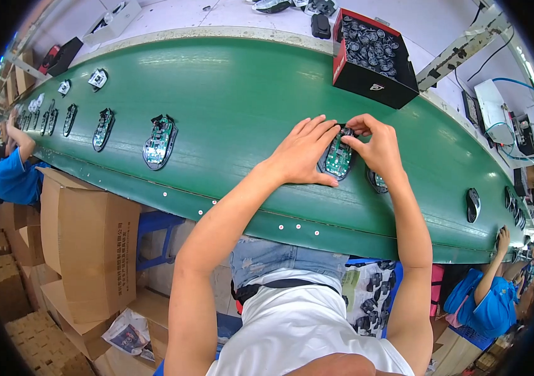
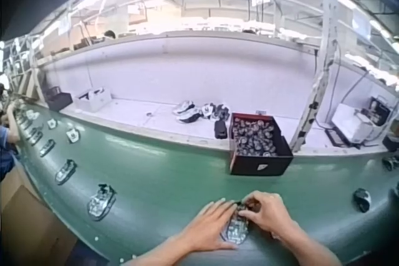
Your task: The person assembles computer mice on a conveyor belt by picking scroll wheels from a box to insert into mouse circuit board bases and fitting top shells onto the bases by hand.
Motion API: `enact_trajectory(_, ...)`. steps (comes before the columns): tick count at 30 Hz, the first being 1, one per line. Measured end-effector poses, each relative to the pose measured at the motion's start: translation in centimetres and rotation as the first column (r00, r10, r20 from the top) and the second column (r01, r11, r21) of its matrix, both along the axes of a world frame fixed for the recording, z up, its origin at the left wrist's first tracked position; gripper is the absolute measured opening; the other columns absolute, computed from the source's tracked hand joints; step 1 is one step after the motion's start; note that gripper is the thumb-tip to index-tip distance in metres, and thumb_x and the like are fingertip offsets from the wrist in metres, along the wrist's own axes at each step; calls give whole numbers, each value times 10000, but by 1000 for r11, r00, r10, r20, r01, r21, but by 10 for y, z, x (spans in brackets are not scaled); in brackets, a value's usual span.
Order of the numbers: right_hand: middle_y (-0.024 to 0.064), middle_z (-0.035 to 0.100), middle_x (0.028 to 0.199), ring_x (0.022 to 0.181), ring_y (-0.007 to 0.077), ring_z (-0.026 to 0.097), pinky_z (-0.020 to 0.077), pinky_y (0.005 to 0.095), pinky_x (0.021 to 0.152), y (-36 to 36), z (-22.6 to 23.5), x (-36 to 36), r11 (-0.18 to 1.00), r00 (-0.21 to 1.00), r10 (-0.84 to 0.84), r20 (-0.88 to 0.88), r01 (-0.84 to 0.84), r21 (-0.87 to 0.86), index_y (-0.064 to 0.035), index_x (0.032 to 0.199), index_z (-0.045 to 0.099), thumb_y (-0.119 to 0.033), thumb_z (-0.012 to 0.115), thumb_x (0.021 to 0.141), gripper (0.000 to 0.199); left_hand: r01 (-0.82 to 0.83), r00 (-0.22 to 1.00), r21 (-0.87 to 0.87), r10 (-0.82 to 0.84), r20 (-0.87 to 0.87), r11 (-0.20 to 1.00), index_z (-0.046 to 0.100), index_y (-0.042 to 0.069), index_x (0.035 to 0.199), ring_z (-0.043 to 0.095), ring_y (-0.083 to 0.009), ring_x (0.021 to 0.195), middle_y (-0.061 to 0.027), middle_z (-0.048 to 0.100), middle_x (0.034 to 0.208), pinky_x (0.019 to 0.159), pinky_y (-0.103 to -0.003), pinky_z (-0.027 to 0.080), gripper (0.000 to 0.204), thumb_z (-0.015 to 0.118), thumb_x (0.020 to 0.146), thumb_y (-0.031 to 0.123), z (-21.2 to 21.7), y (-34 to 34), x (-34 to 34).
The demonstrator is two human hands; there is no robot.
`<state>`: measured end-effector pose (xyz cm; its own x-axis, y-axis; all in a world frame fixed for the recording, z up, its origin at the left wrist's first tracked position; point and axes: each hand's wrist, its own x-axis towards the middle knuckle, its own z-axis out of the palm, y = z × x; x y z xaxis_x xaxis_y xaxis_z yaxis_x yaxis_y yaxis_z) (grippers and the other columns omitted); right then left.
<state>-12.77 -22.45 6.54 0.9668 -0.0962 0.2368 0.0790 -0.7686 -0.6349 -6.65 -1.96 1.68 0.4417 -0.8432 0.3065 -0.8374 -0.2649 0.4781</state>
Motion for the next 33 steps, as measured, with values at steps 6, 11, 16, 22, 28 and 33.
enact_trajectory(6, 106, 740, 920, 828, 225, 710, 563, 337, 781, -3, -13, -6, 1000, 992, 3, 125, -3, -1, 2, 919, 727, -83, 834, 741, 224, 3, 1000, 14, -3, 23, 1000, 361, -5, 1499, 279, -379, 1473, -196, 359, 1550, 1208, -520, 224, 1100, 765, 712, 650, 0, -3, -1)
enact_trajectory(11, 97, 721, 1006, 901, 232, 694, 553, 346, 815, -15, -24, -9, 994, 984, 60, 169, -74, 81, -24, 991, 766, -67, 828, 748, 254, 13, 999, 26, -14, 38, 1000, 357, 5, 1507, 276, -380, 1474, -196, 355, 1553, 1208, -517, 223, 1091, 753, 725, 655, 0, -4, -4)
enact_trajectory(16, 91, 723, 1001, 923, 258, 685, 543, 360, 839, -16, -22, -16, 996, 976, 85, 200, -82, -20, -54, 1017, 778, -56, 811, 759, 260, 10, 999, 36, -12, 33, 999, 369, 10, 1503, 290, -391, 1464, -215, 380, 1532, 1210, -513, 223, 1073, 750, 728, 648, 1, -5, -4)
enact_trajectory(22, 98, 726, 1006, 970, 285, 665, 519, 373, 890, -27, -12, -2, 995, 996, 89, 30, -90, 40, -74, 1054, 778, -105, 787, 790, 266, 19, 997, 40, -22, 77, 999, 353, 13, 1514, 290, -395, 1461, -215, 371, 1536, 1208, -513, 225, 1086, 738, 732, 662, 3, -7, 1)
enact_trajectory(28, 69, 638, 1124, 1013, 263, 605, 505, 392, 912, -18, -16, -17, 992, 980, 35, 196, -10, -128, -110, 1067, 778, -109, 787, 786, 281, 6, 995, 85, -15, 100, 996, 341, 15, 1523, 287, -395, 1462, -211, 370, 1536, 1210, -514, 216, 1093, 732, 738, 666, 9, -13, -4)
enact_trajectory(33, 153, 627, 1251, 1141, 340, 589, 472, 433, 989, -31, -39, -31, 998, 998, -16, 68, 20, -58, -59, 1215, 702, -168, 675, 902, 332, 70, 992, 29, -73, 101, 997, 401, -10, 1464, 332, -402, 1435, -216, 395, 1516, 1182, -516, 262, 1066, 785, 699, 626, 7, -25, -16)
